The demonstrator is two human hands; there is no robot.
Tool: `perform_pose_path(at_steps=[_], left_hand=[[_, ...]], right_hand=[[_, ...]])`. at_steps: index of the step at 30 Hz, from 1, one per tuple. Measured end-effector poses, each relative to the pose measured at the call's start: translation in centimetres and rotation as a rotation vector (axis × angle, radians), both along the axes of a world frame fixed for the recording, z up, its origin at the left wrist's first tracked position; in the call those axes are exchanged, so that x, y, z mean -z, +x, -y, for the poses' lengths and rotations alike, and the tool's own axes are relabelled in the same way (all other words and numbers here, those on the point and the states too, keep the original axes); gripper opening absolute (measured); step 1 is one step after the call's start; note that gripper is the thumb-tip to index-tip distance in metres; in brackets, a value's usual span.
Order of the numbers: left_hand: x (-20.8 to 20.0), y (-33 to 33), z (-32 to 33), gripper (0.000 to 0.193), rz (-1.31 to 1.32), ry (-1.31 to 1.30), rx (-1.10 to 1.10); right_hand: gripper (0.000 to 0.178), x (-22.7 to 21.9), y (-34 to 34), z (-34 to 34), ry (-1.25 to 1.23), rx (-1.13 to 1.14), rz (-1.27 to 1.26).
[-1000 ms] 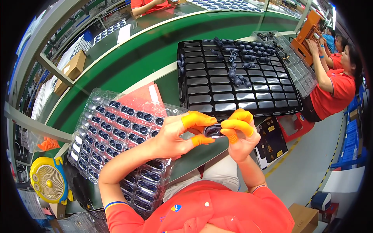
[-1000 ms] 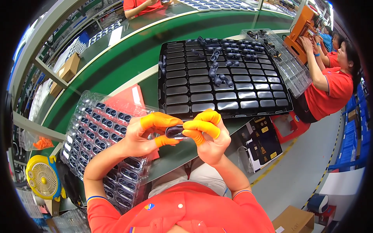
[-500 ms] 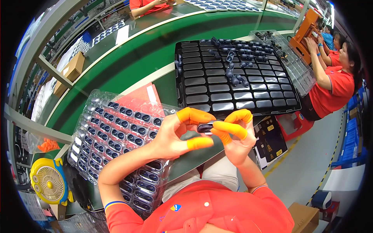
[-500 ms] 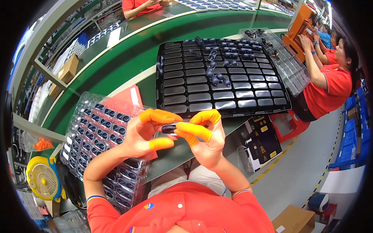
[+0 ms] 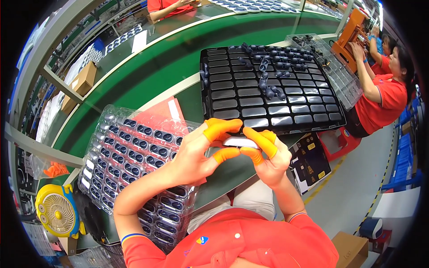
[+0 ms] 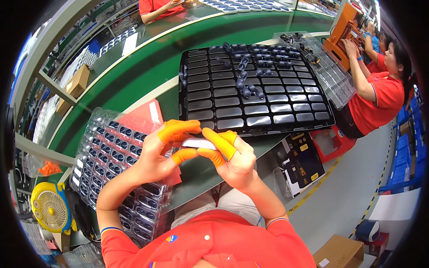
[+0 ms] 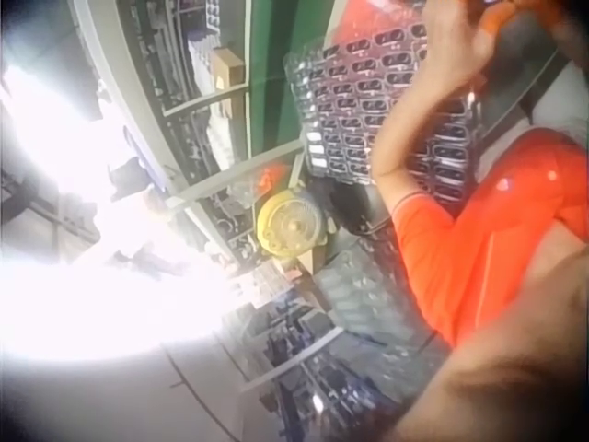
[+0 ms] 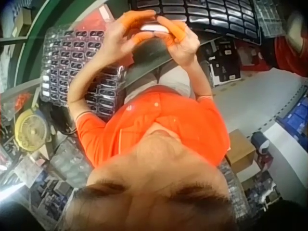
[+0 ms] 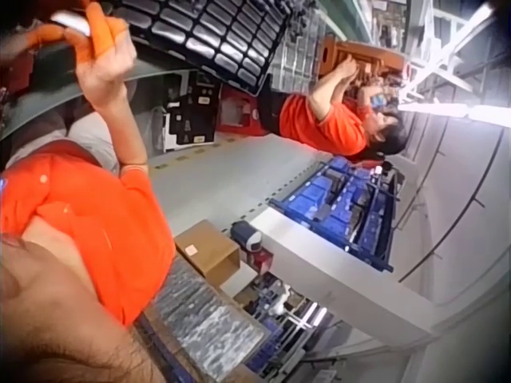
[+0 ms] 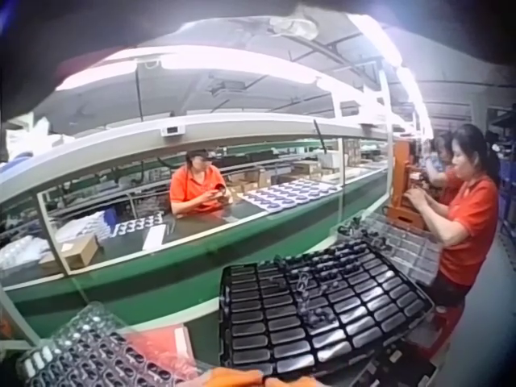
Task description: The person assembles small electronic components into a plastic tray by hand, placing each component into a component casing.
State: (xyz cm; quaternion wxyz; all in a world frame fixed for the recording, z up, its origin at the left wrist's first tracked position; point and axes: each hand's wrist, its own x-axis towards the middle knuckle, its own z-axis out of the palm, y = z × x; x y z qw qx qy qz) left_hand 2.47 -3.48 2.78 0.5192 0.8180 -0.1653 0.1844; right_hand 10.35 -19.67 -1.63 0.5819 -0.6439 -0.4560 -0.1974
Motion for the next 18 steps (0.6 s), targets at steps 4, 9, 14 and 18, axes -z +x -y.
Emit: perform_pose_path(at_steps=[4, 9, 14, 18], left_hand=[[-0.1, -0.4, -0.2, 0.027, 0.012, 0.189, -0.049], [0.9, -0.6, 0.2, 0.030, 0.056, 0.246, -0.056], [2.1, -0.2, 0.8, 0.022, -0.035, 0.211, -0.099], [1.4, 0.9, 0.4, 0.021, -0.438, -0.311, -0.032]], right_hand=[[0.031, 0.2, -0.1, -0.1, -0.010, 0.017, 0.143], [0.025, 0.7, -0.5, -0.1, 0.002, 0.020, 0.204], [0.020, 0.8, -0.2, 0.5, -0.127, -0.015, 0.061], [0.016, 0.3, 0.4, 0.3, -0.155, -0.020, -0.151]])
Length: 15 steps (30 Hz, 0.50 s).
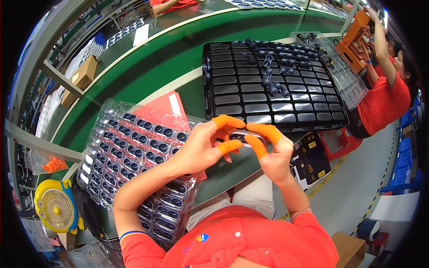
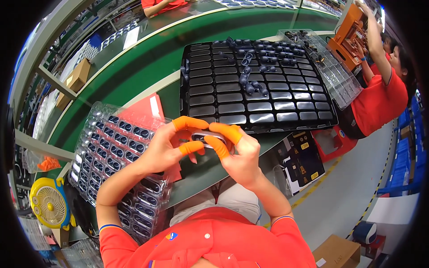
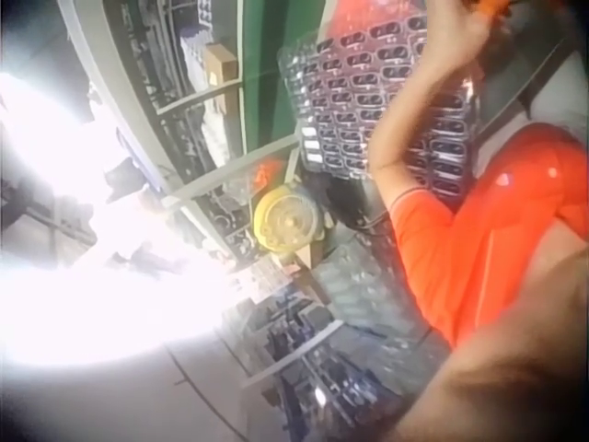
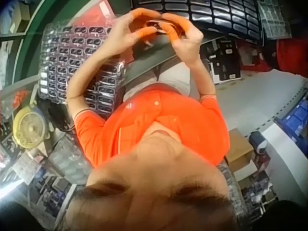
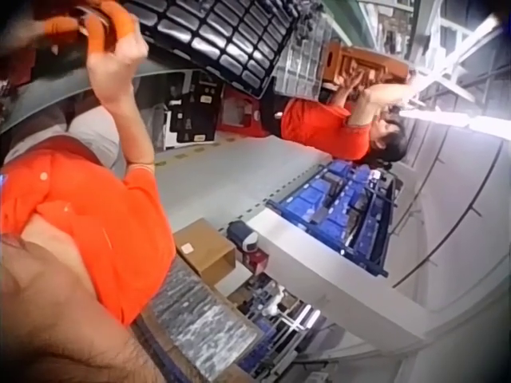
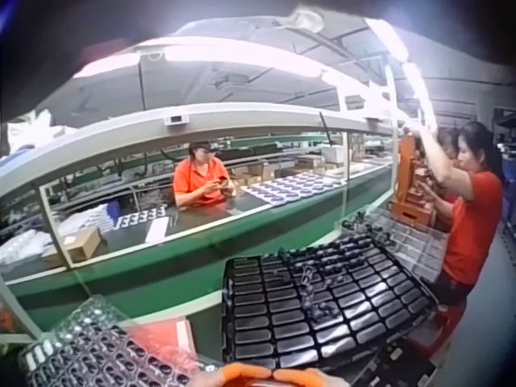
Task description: The person assembles small electronic components into a plastic tray by hand, placing each component into a component casing.
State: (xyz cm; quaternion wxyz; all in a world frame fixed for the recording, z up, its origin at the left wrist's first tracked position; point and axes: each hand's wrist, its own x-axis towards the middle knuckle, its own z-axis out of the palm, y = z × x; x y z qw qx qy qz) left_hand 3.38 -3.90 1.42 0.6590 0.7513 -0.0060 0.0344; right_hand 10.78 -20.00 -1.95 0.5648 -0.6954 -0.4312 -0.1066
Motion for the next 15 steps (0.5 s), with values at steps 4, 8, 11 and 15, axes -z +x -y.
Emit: perform_pose_path(at_steps=[4, 8, 11, 15], left_hand=[[0.2, 0.1, -0.8, 0.022, -0.019, -0.100, 0.086], [0.3, -0.2, 0.0, 0.016, -0.073, -0.298, 0.144], [0.1, -1.1, 0.5, 0.014, -0.263, -0.293, 0.184], [0.4, -1.5, 0.7, 0.013, -0.270, -0.298, 0.147]], right_hand=[[0.013, -0.5, -0.4, -0.5, 0.042, 0.021, -0.167], [0.015, 1.6, 0.1, -2.1, 0.329, 0.040, 0.135], [0.016, 2.4, -0.4, -2.9, 0.460, 0.019, 0.209], [0.013, 2.8, -0.5, -3.8, 0.502, 0.027, 0.179]])
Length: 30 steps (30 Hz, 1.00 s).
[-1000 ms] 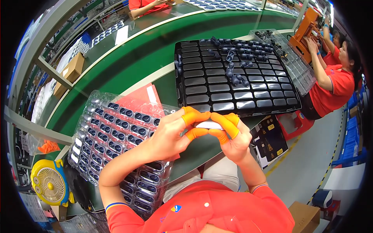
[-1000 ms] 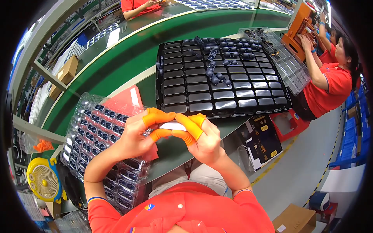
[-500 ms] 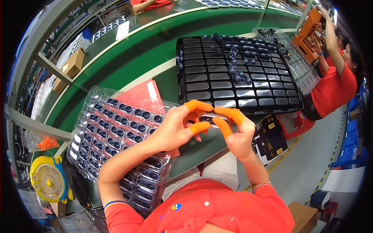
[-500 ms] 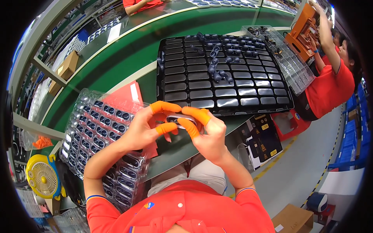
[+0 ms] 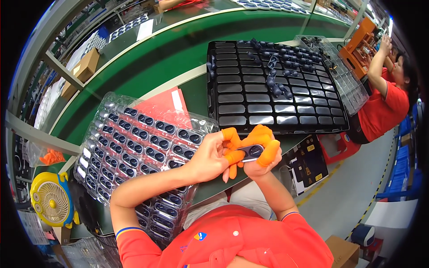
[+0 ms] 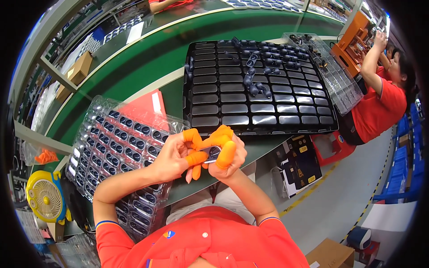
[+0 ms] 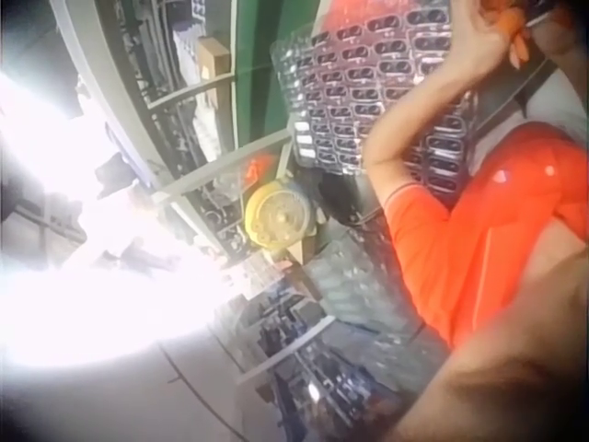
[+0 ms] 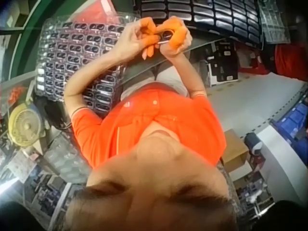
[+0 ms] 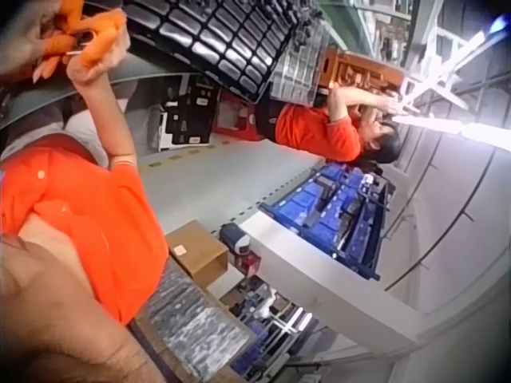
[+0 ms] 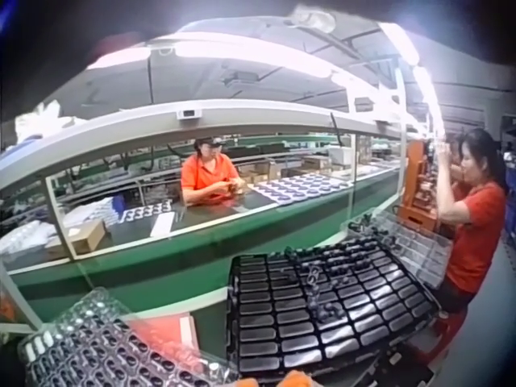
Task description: The person assembles small electronic components into a plastic tray by hand, placing each component into a component casing.
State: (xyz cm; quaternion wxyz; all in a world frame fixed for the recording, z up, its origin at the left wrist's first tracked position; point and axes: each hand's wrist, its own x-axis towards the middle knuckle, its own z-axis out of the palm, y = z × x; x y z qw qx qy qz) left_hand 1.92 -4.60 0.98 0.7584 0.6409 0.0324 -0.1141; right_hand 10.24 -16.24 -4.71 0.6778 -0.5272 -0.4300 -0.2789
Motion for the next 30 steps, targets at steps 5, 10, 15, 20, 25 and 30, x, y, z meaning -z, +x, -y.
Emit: perform_pose_path(at_steps=[5, 10, 15, 20, 25, 30], left_hand=[[-0.9, 0.8, 0.0, 0.013, -0.002, -0.243, 0.080], [-1.2, 0.7, 0.0, 0.013, 0.048, -0.206, 0.091], [0.1, -0.3, 0.4, 0.020, 0.041, -0.005, 0.059], [0.4, -0.5, 1.1, 0.029, 0.109, 0.020, 0.010], [-1.5, -0.4, 0.7, 0.036, 0.038, -0.175, 0.177], [-1.2, -0.7, 0.7, 0.042, 0.436, 0.332, 0.134]], right_hand=[[0.046, -1.3, 0.2, 0.8, -0.019, 0.029, -0.075], [0.029, -1.2, 0.8, 1.7, -0.020, 0.109, 0.058], [0.020, -0.6, 0.6, 1.5, -0.061, 0.056, 0.261], [0.026, -0.5, 0.2, 1.9, -0.099, -0.004, 0.206], [0.028, -1.0, 0.3, 1.2, 0.152, 0.028, 0.066], [0.027, -0.6, 0.0, 1.0, 0.212, -0.114, -0.099]])
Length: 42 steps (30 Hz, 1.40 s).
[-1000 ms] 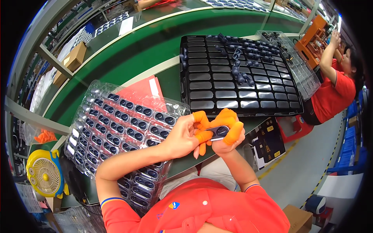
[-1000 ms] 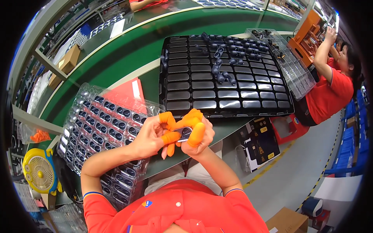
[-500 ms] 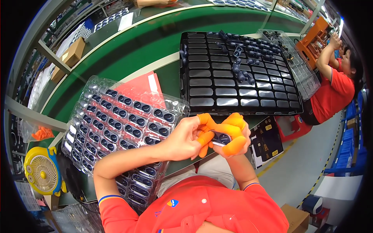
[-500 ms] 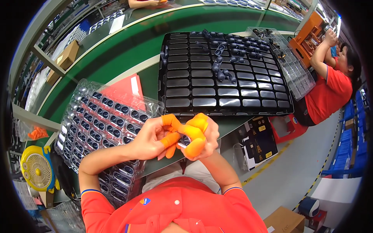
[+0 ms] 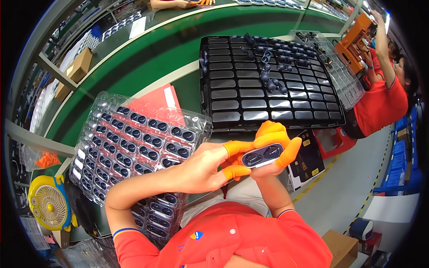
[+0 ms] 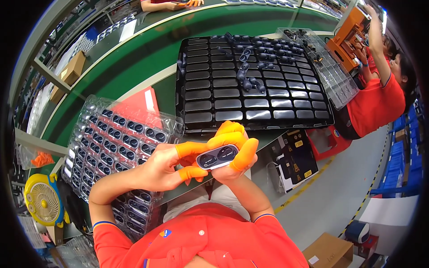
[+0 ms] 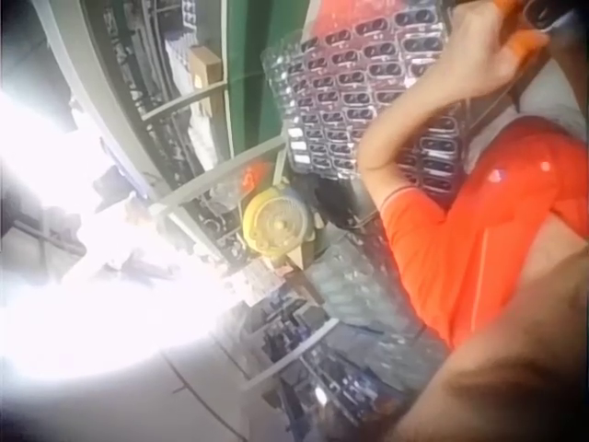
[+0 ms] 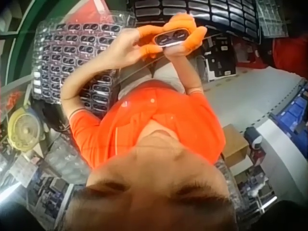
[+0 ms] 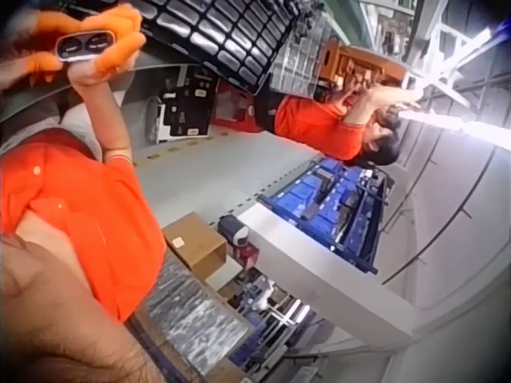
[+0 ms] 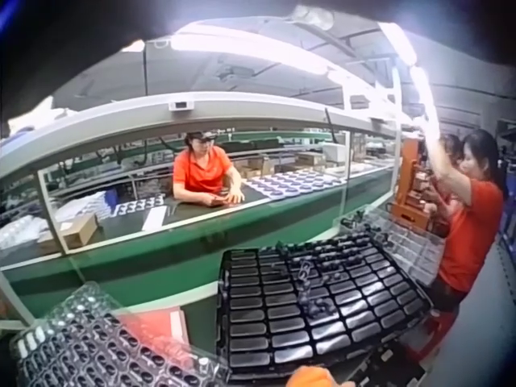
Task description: The person assembles small electronic components into a plastic tray by hand, placing each component into a component casing.
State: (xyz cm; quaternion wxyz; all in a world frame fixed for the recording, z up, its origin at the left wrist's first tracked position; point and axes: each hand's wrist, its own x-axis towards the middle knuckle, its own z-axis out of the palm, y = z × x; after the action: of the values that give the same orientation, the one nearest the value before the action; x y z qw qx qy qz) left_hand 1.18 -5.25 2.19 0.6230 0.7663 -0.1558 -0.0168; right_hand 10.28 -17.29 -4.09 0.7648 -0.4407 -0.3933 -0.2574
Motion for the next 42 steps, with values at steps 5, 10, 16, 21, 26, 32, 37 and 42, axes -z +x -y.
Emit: perform_pose_path(at_steps=[5, 10, 16, 21, 26, 32, 37, 42], left_hand=[[0.5, 0.1, 0.0, 0.039, 0.231, 0.159, -0.067], [0.6, 0.1, -0.1, 0.037, 0.244, 0.163, -0.087], [0.8, 0.5, -0.4, 0.038, 0.157, 0.094, -0.207], [-0.1, 0.6, -1.5, 0.037, 0.318, 0.382, -0.331], [-1.2, 1.2, -1.6, 0.034, 0.375, 0.505, -0.378], [1.7, 1.8, -1.9, 0.030, 0.442, 0.493, -0.203], [0.8, 1.3, -1.5, 0.022, 0.155, 0.356, -0.171], [2.4, 1.3, -1.3, 0.019, 0.192, 0.273, -0.273]], right_hand=[[0.029, 0.3, -0.3, -0.9, 0.068, 0.029, -0.008], [0.036, 0.4, 0.0, -0.2, -0.020, -0.120, -0.135], [0.045, -1.8, -2.0, -1.2, 0.133, -0.433, -0.629], [0.056, -2.3, -1.6, 0.3, -0.013, -0.449, -0.748], [0.054, -1.6, -0.6, 2.6, -0.541, -0.559, -0.763], [0.049, -0.3, -0.7, 2.5, -0.760, -0.256, -0.516], [0.048, -1.2, -0.7, 2.1, -0.828, -0.163, -0.289], [0.030, 0.0, -1.4, 1.4, -0.828, -0.106, -0.195]])
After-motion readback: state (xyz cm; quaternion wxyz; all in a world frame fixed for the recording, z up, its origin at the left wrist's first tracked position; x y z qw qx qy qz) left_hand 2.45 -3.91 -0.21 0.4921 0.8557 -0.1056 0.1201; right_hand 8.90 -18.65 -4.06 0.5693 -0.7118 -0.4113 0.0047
